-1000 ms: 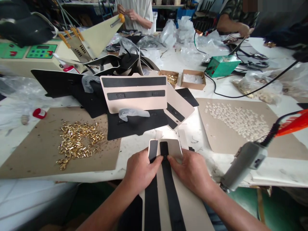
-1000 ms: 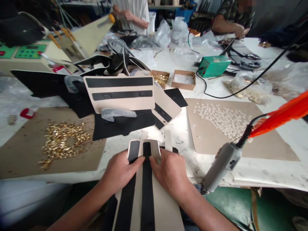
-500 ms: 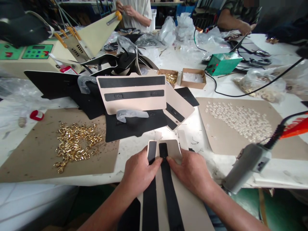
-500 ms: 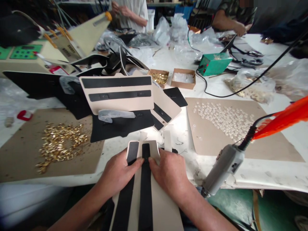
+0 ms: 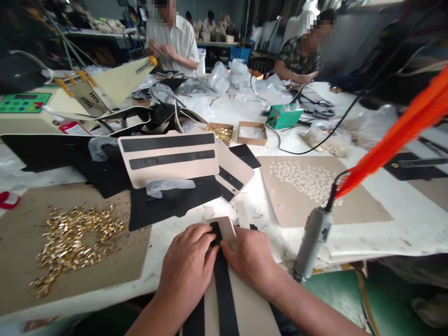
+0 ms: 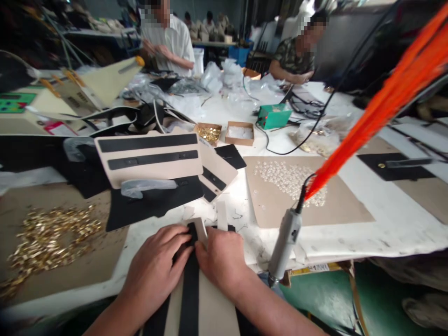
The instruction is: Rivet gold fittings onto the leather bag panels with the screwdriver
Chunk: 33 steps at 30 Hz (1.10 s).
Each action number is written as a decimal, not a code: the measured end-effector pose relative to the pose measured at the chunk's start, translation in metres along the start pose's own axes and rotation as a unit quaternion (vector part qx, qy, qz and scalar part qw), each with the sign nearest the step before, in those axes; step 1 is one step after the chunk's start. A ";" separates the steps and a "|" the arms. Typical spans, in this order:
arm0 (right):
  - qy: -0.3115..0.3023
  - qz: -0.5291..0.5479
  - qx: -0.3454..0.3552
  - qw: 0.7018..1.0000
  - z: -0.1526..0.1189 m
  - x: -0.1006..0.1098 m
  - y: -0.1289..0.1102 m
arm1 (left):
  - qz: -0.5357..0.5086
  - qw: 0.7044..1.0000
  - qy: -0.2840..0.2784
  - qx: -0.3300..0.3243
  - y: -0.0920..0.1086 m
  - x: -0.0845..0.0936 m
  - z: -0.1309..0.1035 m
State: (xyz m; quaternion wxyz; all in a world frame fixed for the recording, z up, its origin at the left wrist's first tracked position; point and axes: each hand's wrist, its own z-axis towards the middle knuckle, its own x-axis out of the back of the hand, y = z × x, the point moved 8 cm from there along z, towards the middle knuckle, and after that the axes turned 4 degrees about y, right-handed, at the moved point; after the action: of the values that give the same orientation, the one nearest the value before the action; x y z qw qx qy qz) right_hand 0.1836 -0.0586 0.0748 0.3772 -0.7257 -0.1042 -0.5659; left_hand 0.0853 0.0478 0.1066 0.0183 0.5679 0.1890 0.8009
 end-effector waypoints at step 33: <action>0.208 0.005 -0.107 0.972 -0.018 0.151 0.275 | -0.178 0.974 0.108 0.086 -0.054 -0.024 -0.012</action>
State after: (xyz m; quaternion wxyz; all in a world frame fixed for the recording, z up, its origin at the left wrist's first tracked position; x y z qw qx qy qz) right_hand 0.3805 -0.3027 0.0942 0.3137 -0.6287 0.0409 -0.7104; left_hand 0.0727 0.0891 0.0641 0.0909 0.4350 0.3561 0.8220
